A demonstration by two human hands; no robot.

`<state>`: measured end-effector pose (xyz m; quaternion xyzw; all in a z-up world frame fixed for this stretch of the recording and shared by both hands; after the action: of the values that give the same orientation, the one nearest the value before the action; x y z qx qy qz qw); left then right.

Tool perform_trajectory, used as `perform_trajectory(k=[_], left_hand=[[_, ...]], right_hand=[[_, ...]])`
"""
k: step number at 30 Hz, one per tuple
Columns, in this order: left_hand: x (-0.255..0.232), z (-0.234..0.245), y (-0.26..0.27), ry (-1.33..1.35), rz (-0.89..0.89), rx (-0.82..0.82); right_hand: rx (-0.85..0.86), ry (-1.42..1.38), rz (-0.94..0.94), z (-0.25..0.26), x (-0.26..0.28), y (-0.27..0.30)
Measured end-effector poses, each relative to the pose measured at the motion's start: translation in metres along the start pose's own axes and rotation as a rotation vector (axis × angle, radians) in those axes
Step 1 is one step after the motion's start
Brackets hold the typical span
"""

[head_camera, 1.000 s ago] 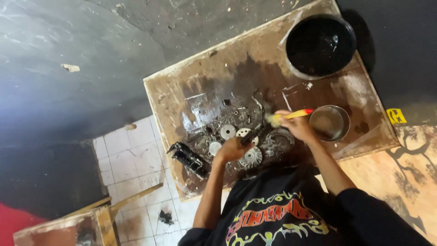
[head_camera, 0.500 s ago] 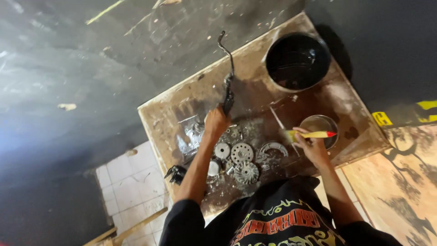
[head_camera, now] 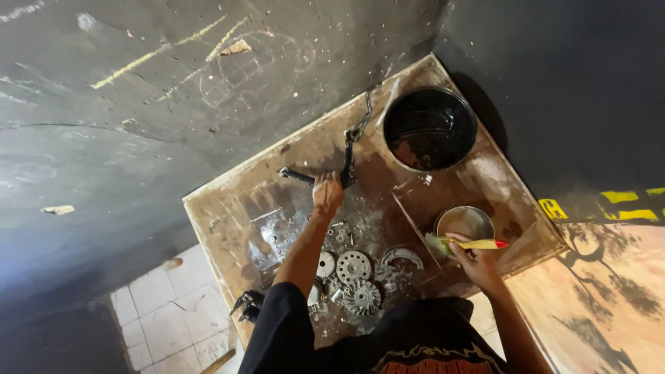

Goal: The person cleans various mechanical parts on a workbench using a brush and a liquid solvent. They scrub a black metal frame and several circular gears, dipping the brush into a small metal bowl to apply the cleaning liquid. The person handles the parts by hand, turning them over to clean different sides.

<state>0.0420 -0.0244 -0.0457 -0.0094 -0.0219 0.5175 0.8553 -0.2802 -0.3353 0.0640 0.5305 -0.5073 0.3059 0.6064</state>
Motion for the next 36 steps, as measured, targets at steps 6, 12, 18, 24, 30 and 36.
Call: perform_trajectory(k=[6,12,18,24,30,36], left_hand=[[-0.011,0.025,-0.009,-0.115,0.012,0.111],[-0.008,0.023,-0.004,0.089,0.196,-0.029],[-0.001,0.094,0.108,0.502,0.579,-0.312],[0.007,0.094,0.284,0.489,0.867,-0.079],[-0.008,0.074,0.373,0.272,0.87,-0.082],[-0.015,0.046,0.341,0.264,0.695,0.19]], right_hand=[[-0.079,0.112,-0.028,0.001,0.011,0.002],[-0.038,0.285,0.144,0.006,0.02,0.009],[-0.254,0.631,0.052,0.046,-0.017,0.002],[-0.109,0.978,0.423,0.039,-0.045,-0.025],[0.002,0.873,0.434,0.026,-0.076,-0.045],[0.019,0.942,0.586,0.047,-0.072,-0.059]])
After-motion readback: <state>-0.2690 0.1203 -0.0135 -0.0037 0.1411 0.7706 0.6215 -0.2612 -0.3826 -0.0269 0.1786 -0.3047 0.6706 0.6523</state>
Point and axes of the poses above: each hand's wrist, its own y-axis away from the middle knuckle, its own z-axis out of the back of the hand, x = y × z, the point moved 4 cm from there along -y, towards the middle knuckle, and after that the axes turned 11 degrees about -y, right-handed, at the moved point
